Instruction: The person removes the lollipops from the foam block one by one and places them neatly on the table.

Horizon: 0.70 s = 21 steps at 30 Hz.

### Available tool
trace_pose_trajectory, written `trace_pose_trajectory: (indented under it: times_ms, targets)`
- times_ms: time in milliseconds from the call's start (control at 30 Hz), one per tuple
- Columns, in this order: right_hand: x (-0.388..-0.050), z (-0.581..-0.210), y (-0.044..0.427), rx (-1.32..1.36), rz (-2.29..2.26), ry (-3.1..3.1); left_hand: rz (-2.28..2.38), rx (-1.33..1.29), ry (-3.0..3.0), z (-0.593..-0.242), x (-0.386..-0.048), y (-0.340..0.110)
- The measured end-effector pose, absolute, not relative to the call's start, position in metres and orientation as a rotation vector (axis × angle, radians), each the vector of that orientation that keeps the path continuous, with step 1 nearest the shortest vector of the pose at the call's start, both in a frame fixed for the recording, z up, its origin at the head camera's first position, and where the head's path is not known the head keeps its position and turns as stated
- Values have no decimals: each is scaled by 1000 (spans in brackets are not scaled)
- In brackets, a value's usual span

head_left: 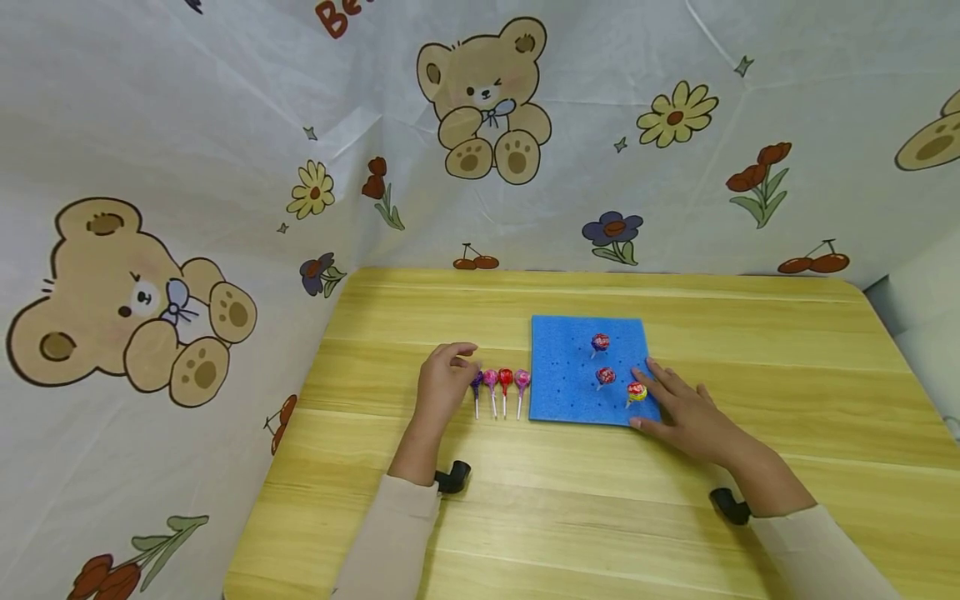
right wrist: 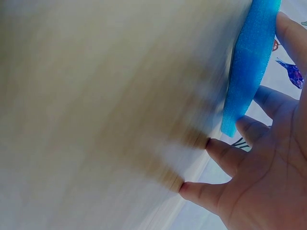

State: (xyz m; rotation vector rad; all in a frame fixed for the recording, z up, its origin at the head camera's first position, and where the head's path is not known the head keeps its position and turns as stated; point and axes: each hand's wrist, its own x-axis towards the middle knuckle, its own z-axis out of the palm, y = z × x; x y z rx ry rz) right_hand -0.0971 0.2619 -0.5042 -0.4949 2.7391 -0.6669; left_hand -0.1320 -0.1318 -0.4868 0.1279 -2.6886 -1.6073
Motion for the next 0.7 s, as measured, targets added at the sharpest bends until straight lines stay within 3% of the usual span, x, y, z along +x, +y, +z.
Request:
trace_pose_trajectory:
  times_ms: [700]
  targets:
    - [-98, -507, 262, -483, -656, 2744, -1642, -27, -2573, -482, -129, -111]
